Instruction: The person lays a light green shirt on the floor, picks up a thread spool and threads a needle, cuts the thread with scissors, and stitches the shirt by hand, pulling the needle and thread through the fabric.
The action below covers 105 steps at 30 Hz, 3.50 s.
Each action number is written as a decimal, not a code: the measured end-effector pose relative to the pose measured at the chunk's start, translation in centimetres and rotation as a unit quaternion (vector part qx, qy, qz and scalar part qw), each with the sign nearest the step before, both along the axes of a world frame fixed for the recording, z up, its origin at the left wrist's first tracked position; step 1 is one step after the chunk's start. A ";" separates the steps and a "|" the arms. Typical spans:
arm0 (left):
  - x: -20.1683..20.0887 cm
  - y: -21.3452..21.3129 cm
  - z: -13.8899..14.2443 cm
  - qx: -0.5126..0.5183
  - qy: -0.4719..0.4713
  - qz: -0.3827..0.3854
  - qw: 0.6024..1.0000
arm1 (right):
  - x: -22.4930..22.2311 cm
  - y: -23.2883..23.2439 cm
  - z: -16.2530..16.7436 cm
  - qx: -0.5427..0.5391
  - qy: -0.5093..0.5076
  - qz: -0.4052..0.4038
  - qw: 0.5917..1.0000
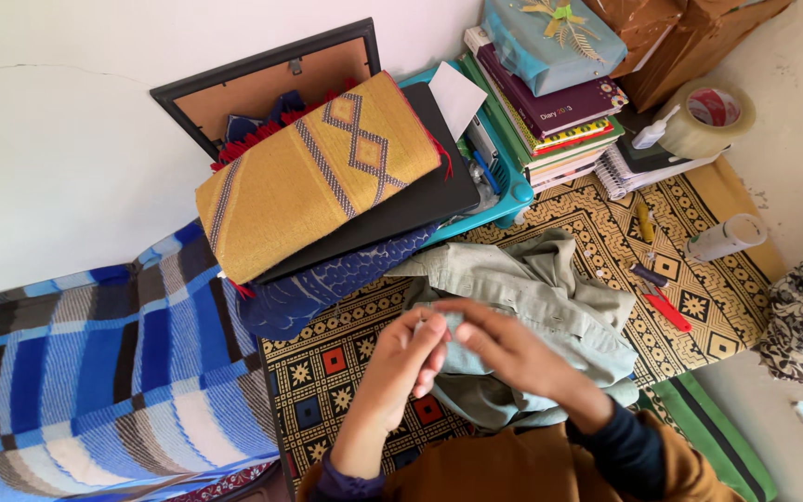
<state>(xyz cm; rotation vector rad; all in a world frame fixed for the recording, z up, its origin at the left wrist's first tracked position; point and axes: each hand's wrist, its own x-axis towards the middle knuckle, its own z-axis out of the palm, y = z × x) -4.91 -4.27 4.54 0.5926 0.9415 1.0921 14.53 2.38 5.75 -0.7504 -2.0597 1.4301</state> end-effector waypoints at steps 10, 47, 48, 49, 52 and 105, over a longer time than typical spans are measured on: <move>-1.3 -0.3 -0.2 0.064 -0.075 0.030 0.995 | 0.4 -0.3 -4.9 -0.205 0.006 -0.039 0.978; -5.0 -0.3 1.3 0.066 -0.084 0.193 0.975 | 2.7 2.4 -2.4 -0.166 -0.023 -0.101 0.981; -5.1 -0.3 1.5 0.063 -0.083 0.207 0.973 | 3.3 2.5 -1.5 -0.155 -0.044 -0.108 0.981; -5.3 -0.4 1.8 0.070 -0.073 0.214 0.972 | 3.6 2.6 -0.7 -0.145 -0.066 -0.115 0.980; -5.7 -0.5 2.7 0.083 -0.034 0.226 0.970 | 3.9 3.3 1.5 -0.225 0.000 -0.114 0.968; -7.0 6.5 5.6 0.254 -0.343 0.226 0.876 | 4.0 4.0 0.0 -0.199 0.028 -0.099 0.975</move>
